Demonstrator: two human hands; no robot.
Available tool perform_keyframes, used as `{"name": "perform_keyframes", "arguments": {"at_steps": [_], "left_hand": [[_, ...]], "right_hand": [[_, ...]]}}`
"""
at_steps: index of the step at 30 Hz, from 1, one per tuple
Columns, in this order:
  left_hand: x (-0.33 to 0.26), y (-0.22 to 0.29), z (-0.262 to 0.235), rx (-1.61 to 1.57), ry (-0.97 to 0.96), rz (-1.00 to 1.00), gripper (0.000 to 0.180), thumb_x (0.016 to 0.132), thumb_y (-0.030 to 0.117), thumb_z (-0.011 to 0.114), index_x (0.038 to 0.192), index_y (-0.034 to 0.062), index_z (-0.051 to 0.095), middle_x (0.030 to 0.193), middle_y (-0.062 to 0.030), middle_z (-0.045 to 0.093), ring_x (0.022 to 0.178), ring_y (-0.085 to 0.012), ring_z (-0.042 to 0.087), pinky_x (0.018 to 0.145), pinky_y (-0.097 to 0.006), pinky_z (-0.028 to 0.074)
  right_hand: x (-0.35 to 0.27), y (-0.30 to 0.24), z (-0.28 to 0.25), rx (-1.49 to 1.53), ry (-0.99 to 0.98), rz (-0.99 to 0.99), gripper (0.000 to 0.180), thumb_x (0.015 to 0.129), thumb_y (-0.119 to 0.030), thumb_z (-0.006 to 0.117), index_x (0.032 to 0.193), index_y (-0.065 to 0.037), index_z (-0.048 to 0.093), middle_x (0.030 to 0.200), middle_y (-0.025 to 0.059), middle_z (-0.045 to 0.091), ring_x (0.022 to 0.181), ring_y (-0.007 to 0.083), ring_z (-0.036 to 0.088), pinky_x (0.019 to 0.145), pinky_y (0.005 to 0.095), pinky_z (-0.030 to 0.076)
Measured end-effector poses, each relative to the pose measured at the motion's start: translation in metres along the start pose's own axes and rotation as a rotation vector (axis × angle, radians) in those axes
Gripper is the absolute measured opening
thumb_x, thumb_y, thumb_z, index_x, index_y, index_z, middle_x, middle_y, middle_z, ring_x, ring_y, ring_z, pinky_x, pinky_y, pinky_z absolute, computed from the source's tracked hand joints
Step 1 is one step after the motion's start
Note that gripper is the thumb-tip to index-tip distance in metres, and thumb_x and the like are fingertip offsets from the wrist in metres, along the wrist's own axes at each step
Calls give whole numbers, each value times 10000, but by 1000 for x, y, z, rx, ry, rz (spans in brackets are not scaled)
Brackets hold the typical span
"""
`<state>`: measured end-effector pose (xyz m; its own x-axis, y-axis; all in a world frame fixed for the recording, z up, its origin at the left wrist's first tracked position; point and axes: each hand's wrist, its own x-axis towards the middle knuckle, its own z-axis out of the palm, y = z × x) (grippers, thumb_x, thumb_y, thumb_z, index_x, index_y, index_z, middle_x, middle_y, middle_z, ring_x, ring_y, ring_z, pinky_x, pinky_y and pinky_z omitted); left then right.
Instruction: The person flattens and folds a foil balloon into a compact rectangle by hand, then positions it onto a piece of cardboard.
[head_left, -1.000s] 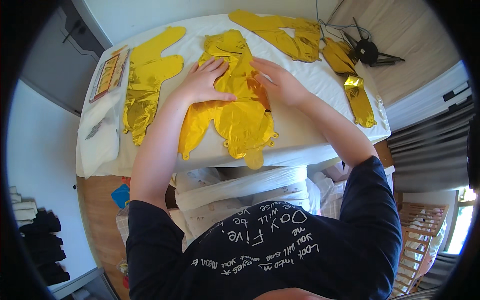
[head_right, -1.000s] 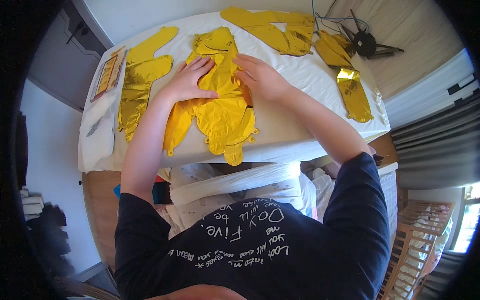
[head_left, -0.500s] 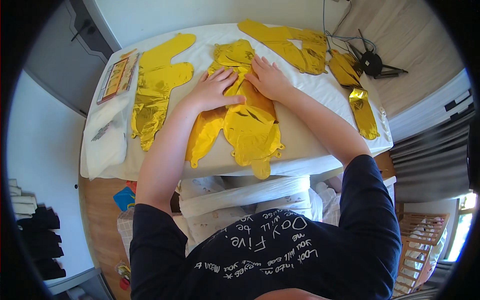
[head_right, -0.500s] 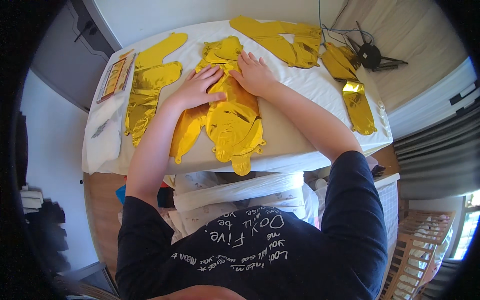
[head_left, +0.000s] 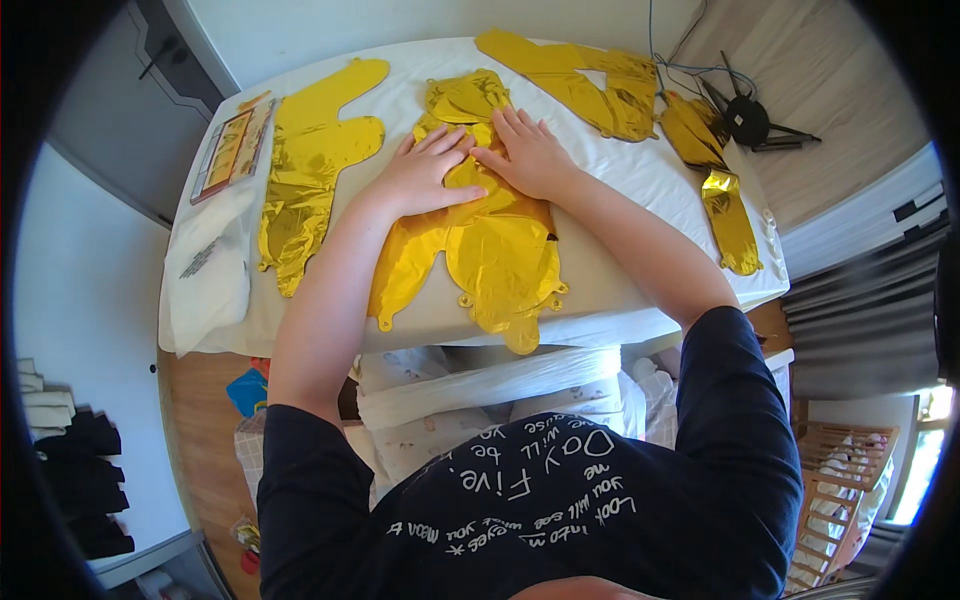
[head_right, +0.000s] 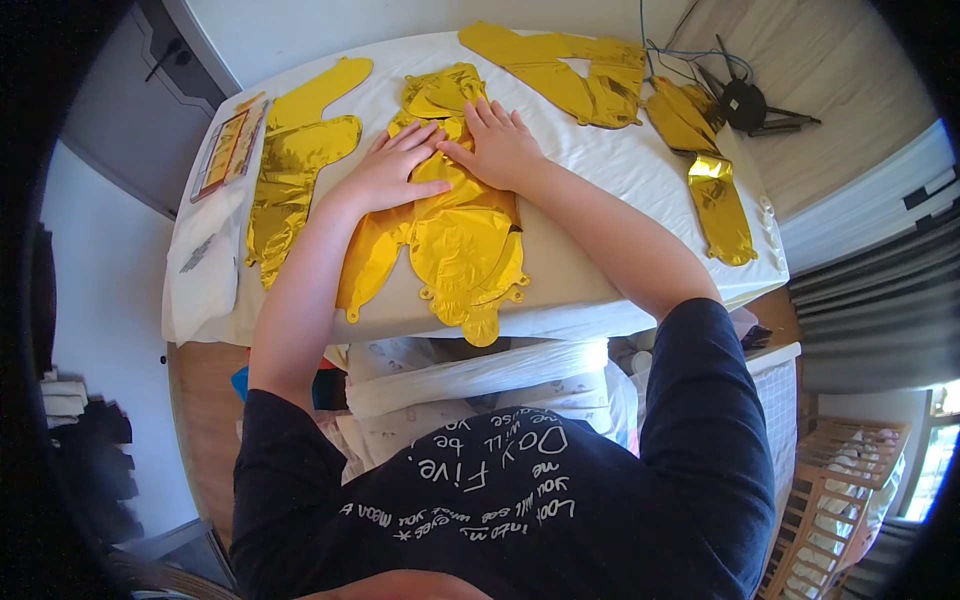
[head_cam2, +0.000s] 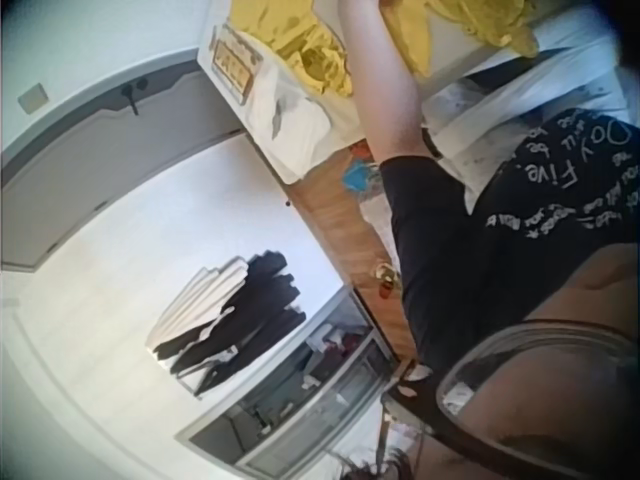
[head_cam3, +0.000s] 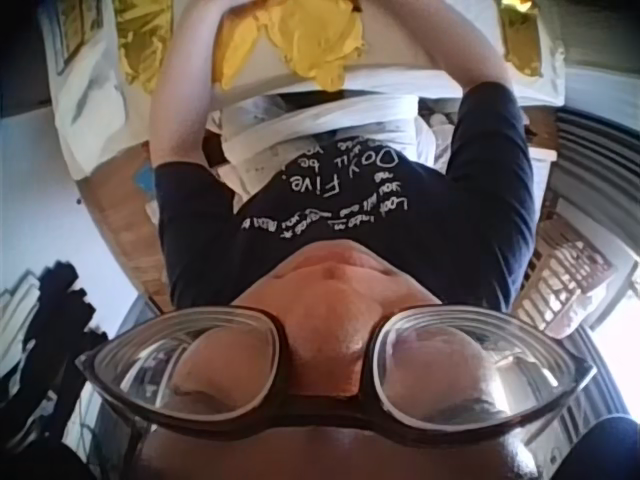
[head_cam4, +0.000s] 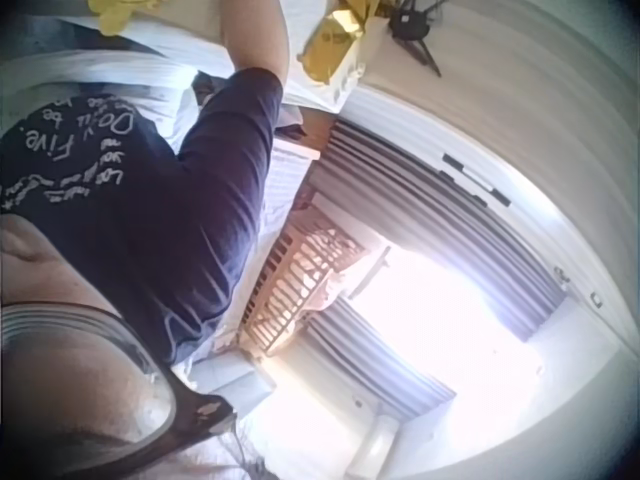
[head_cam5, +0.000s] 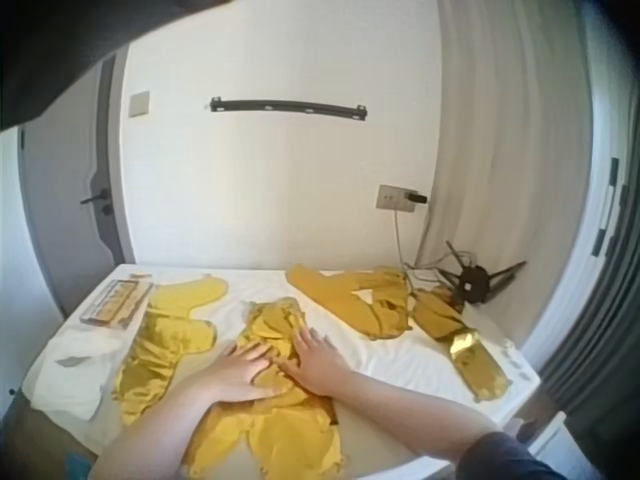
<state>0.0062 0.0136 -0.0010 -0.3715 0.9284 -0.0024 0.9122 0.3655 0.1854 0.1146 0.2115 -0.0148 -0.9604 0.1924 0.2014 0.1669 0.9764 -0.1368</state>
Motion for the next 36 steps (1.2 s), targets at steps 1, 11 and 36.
{"name": "perform_keyframes", "arguments": {"at_steps": [1,11,36], "left_hand": [[0,1,-1,-21,-5,-6,990,894,790,519,1631,157,325,1723,-78,219,1603,-243,139,1283,-535,75],[-2,-2,2,-230,152,-4,925,981,612,577,1661,114,196,1731,-128,158,1608,-282,95,1293,-488,78],[-207,101,26,146,510,-828,576,945,457,683,1396,104,624,1261,-89,580,1260,-292,485,1028,-477,347]], "right_hand": [[-1,0,0,-6,17,-4,897,1011,-674,436,1609,-22,291,1659,231,301,1543,382,286,1259,511,227],[-3,1,2,4,8,-25,959,983,-771,351,1648,-93,218,1676,214,268,1560,398,229,1264,528,197],[-3,-1,5,-38,-21,-11,951,967,-803,320,1662,-167,198,1711,169,205,1589,359,165,1280,505,146]]}}
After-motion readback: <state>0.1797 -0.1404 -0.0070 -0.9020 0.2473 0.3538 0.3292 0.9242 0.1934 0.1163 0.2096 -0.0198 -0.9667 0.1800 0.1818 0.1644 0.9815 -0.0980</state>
